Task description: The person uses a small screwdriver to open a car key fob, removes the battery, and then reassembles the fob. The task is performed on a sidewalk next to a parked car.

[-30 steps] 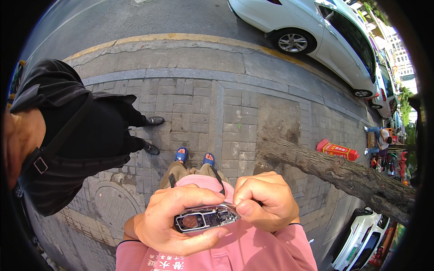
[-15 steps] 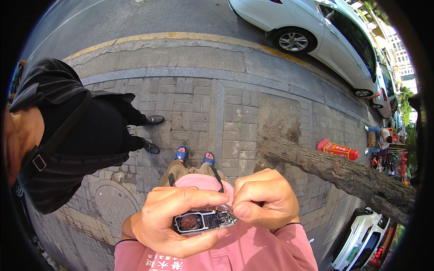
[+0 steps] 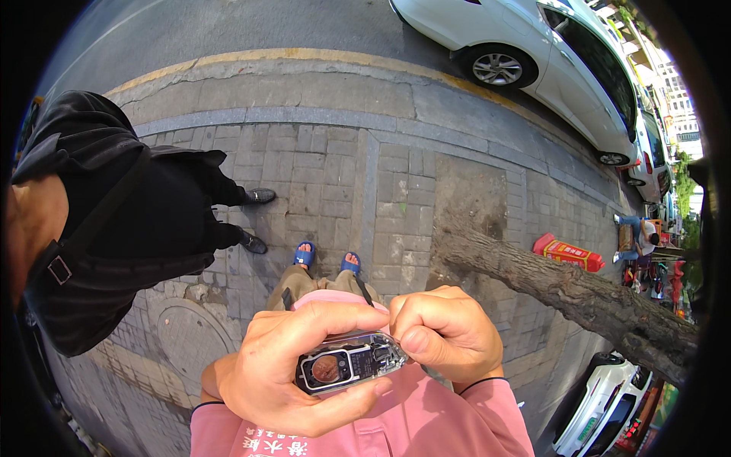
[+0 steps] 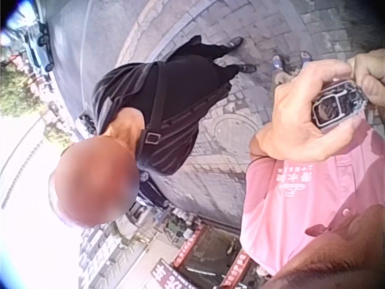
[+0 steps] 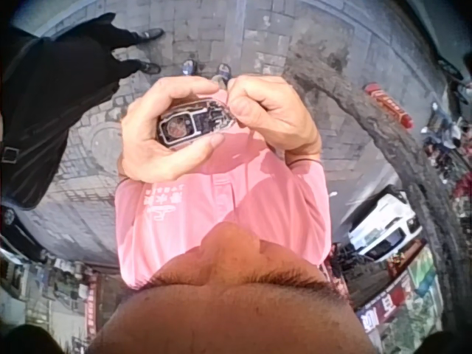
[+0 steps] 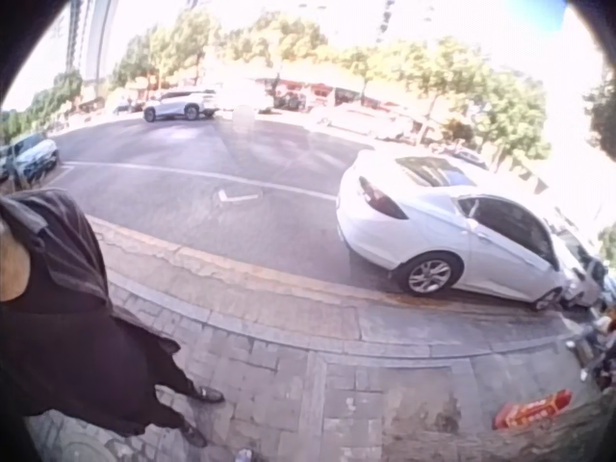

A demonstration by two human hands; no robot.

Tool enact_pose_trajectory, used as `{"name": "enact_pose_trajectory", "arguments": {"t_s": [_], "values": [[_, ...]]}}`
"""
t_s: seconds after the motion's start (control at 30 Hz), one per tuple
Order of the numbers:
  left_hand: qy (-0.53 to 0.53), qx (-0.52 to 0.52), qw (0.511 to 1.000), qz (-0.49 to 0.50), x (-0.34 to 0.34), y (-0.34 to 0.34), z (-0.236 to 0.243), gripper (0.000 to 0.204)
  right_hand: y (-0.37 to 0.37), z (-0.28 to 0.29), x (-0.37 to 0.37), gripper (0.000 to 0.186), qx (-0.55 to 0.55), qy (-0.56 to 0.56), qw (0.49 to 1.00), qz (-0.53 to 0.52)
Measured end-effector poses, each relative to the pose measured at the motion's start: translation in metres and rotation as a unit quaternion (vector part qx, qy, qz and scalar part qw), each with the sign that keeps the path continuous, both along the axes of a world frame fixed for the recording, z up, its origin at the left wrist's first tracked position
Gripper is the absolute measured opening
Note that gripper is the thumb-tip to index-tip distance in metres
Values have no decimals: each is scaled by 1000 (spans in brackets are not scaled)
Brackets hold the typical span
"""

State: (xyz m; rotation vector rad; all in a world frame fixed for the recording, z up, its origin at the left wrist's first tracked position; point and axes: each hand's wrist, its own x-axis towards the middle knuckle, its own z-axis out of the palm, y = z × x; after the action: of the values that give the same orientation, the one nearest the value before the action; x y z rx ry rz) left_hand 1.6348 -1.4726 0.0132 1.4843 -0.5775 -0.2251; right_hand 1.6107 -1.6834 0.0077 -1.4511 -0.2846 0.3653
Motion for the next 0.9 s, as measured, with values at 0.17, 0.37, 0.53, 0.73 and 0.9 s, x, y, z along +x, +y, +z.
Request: {"name": "enact_pose_trajectory", "arguments": {"t_s": [0.17,0.37,0.53,0.73,0.9], "values": [[-15,6,1000,-20,8,3,1,49,4,1,-3,39,-3,42,999,-9],[-3,20,999,-45,15,12,12,48,3,-5,0,26,25,28,997,63],[-3,4,999,-45,18,13,8,49,6,-13,-3,26,60,45,995,68],[-2,-8,1000,-28,16,14,7,47,9,-16,-3,23,68,25,995,76],[-8,-8,1000,-28,15,12,8,48,8,-14,-1,21,64,12,995,82]]}}
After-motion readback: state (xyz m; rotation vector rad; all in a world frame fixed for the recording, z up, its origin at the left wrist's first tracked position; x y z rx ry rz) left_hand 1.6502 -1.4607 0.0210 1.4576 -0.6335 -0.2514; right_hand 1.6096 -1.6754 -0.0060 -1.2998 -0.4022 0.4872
